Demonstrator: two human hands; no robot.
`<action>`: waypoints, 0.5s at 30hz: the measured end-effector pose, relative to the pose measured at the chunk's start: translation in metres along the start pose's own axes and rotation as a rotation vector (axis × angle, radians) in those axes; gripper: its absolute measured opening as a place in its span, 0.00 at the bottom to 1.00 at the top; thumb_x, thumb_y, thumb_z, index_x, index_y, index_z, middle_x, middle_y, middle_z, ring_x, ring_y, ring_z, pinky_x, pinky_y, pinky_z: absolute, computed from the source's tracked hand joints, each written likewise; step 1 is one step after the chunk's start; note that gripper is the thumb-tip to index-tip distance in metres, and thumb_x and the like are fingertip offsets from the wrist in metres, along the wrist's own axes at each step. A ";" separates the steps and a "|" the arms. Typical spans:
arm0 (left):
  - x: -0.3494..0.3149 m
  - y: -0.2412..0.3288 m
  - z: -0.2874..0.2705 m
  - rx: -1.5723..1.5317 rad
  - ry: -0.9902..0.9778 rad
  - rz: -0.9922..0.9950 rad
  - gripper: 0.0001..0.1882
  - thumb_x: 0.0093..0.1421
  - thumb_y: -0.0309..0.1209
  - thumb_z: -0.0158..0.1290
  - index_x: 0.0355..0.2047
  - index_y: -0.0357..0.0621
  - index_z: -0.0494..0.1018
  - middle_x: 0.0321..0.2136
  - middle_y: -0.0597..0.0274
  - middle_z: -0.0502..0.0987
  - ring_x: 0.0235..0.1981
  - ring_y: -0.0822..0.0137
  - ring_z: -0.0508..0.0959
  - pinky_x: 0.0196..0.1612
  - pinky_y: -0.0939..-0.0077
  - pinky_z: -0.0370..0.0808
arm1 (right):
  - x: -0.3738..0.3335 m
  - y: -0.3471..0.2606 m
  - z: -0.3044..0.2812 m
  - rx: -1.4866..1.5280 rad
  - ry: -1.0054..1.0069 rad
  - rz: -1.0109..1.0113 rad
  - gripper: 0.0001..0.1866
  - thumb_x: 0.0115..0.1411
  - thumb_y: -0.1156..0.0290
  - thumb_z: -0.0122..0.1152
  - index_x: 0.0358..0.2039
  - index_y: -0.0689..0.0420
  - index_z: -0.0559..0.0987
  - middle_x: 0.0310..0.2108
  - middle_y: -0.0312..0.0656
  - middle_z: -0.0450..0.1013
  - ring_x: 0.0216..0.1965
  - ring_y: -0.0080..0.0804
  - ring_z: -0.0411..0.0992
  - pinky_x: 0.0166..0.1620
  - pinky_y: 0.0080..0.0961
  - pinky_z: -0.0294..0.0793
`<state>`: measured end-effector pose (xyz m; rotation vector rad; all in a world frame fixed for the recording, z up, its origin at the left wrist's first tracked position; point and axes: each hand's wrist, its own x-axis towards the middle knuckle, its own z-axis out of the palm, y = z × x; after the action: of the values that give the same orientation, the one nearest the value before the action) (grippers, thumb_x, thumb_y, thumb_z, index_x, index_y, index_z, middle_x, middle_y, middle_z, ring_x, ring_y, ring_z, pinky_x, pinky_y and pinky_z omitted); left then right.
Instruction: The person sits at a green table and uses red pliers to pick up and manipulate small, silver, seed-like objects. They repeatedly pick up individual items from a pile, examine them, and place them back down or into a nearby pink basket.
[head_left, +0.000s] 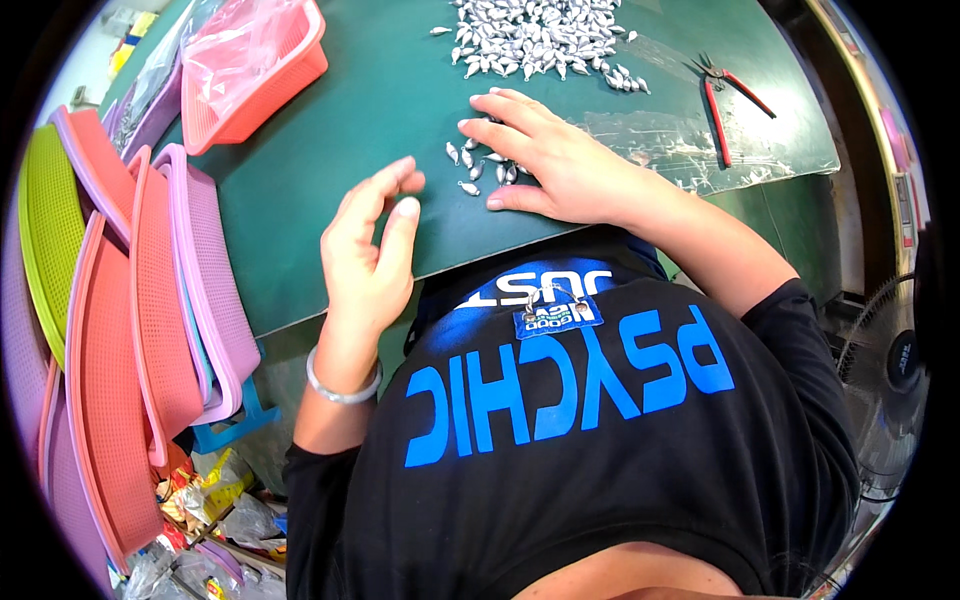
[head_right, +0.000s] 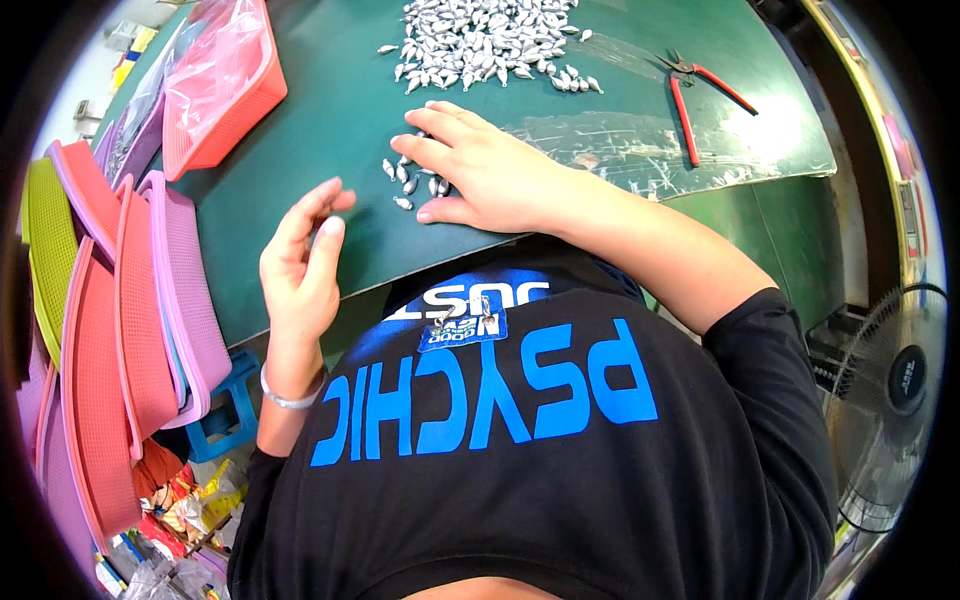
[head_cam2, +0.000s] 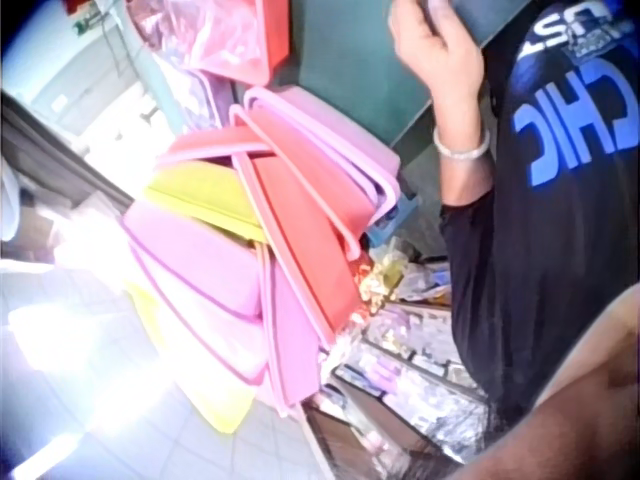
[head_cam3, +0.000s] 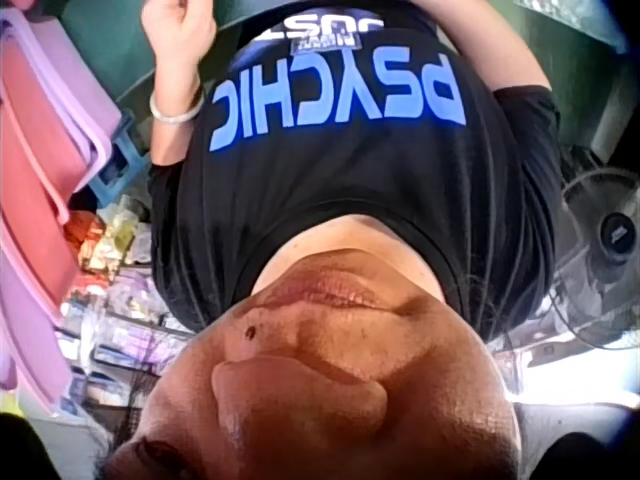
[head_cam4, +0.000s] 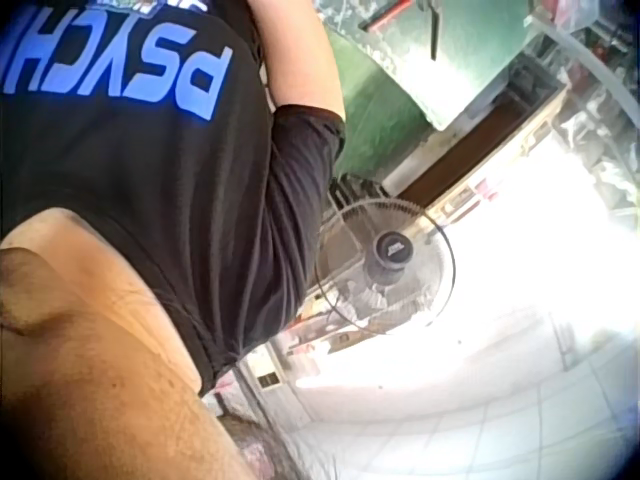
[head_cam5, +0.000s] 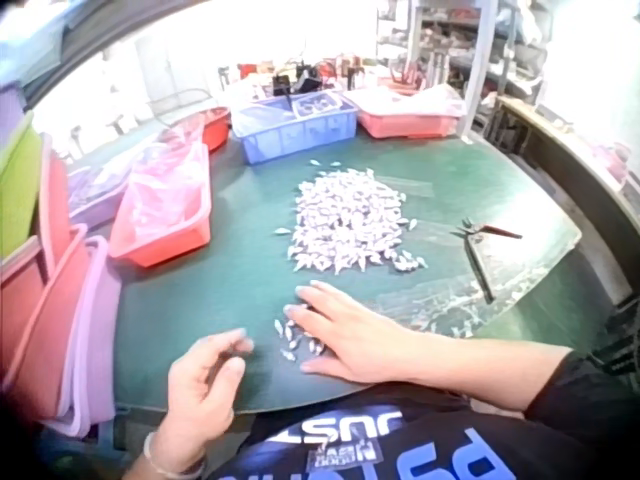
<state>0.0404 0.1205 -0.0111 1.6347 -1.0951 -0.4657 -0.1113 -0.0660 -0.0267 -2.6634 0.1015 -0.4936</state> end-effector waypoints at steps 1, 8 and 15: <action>-0.008 0.007 -0.005 -0.103 -0.027 -0.064 0.14 0.62 0.22 0.49 0.48 0.34 0.73 0.39 0.55 0.79 0.41 0.68 0.77 0.46 0.75 0.72 | 0.003 0.000 0.002 0.000 0.006 -0.016 0.35 0.52 0.60 0.67 0.59 0.55 0.66 0.62 0.52 0.58 0.63 0.55 0.55 0.63 0.44 0.59; -0.062 0.005 -0.028 -0.572 -0.328 -0.422 0.12 0.66 0.27 0.48 0.45 0.33 0.75 0.36 0.57 0.80 0.38 0.70 0.78 0.40 0.80 0.74 | 0.013 0.000 0.015 -0.051 0.060 -0.145 0.32 0.51 0.56 0.67 0.53 0.56 0.72 0.57 0.52 0.63 0.60 0.54 0.59 0.62 0.43 0.60; -0.071 -0.046 0.014 -1.143 -0.273 -0.809 0.19 0.66 0.29 0.46 0.52 0.27 0.67 0.46 0.42 0.74 0.50 0.55 0.75 0.56 0.63 0.72 | 0.012 -0.004 0.013 -0.115 0.075 -0.063 0.26 0.54 0.61 0.65 0.53 0.52 0.73 0.58 0.51 0.63 0.62 0.53 0.57 0.63 0.44 0.59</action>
<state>0.0133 0.1732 -0.0736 0.8824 -0.1310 -1.5360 -0.0957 -0.0583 -0.0324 -2.7679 0.0701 -0.6260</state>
